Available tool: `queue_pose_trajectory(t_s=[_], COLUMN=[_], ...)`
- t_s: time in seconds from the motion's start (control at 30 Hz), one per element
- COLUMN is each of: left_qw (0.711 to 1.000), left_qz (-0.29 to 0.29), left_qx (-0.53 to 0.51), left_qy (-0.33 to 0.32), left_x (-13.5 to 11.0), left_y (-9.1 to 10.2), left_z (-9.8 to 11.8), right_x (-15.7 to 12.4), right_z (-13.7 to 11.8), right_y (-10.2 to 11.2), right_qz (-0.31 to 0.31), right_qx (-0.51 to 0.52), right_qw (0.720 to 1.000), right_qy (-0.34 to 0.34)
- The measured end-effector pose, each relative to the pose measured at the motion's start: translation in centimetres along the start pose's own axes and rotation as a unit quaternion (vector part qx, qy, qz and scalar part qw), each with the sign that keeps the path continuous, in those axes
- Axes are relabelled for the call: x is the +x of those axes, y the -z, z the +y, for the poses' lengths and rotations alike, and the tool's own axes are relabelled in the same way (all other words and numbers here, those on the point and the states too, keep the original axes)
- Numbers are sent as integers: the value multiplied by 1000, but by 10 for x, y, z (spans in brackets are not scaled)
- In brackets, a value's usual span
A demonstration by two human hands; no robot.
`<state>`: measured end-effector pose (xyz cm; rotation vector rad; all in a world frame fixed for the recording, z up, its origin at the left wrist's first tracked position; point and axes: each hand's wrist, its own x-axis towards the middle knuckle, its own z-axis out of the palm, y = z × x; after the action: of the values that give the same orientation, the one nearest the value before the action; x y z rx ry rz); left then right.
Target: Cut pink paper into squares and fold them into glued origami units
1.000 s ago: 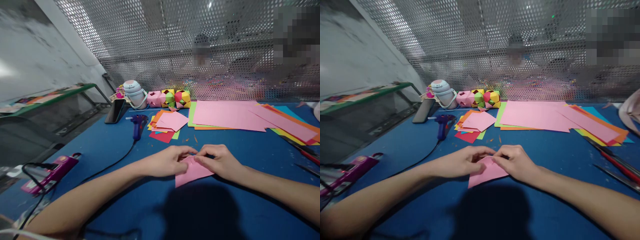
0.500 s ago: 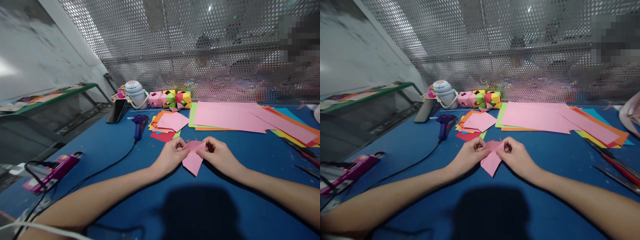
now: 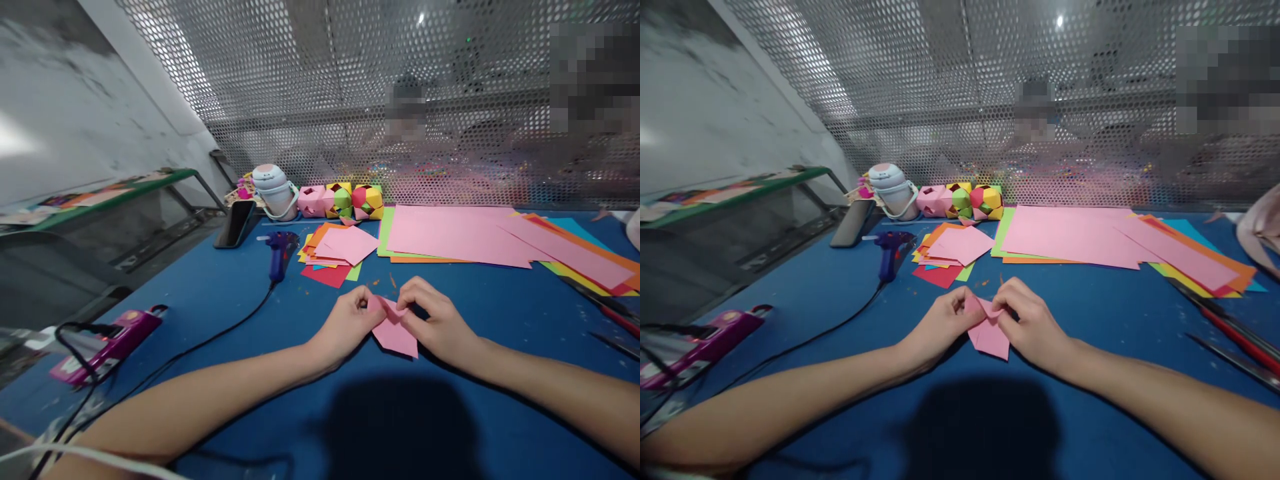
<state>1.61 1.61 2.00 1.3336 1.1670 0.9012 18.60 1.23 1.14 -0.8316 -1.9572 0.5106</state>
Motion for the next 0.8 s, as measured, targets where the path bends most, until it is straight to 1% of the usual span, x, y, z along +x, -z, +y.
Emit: queue_pose_trajectory(t_s=[0.07, 0.1, 0.23, 0.3, 0.37, 0.47, 0.57, 0.63, 0.7, 0.8], left_qw=[1000, 1000, 1000, 1000, 999, 998, 998, 999, 999, 999], left_qz=[-1, -3, -12, -11, -13, -21, -20, -19, -20, -21], left_qx=[-12, -18, -7, 16, 35, 47, 34, 25, 23, 24], left_qy=[1, 1, -8, -20, -31, -47, -50, -44, -40, -38], left_x=[0, 1, 1, 0, 0, 0, 0, 0, 0, 1], left_y=[0, 0, 1, 2, 2, 2, 2, 2, 2, 2], left_z=[-2, -2, -5, -6, -6, -5, -5, -6, -7, -7], right_x=[-1, -1, -2, -1, 0, 3, 4, 5, 6, 6], right_z=[-1, -1, -3, -4, -3, -1, 0, -1, -2, -3], right_y=[0, 0, 4, 5, 6, 5, 3, 2, 2, 3], right_qz=[-4, -7, -42, -53, -51, -54, -87, -112, -123, -118], right_qx=[3, 6, 29, 48, 78, 142, 206, 221, 208, 182], right_qw=[1000, 1000, 998, 995, 988, 967, 941, 932, 934, 940], right_qy=[20, 19, -22, -63, -120, -203, -254, -265, -264, -263])
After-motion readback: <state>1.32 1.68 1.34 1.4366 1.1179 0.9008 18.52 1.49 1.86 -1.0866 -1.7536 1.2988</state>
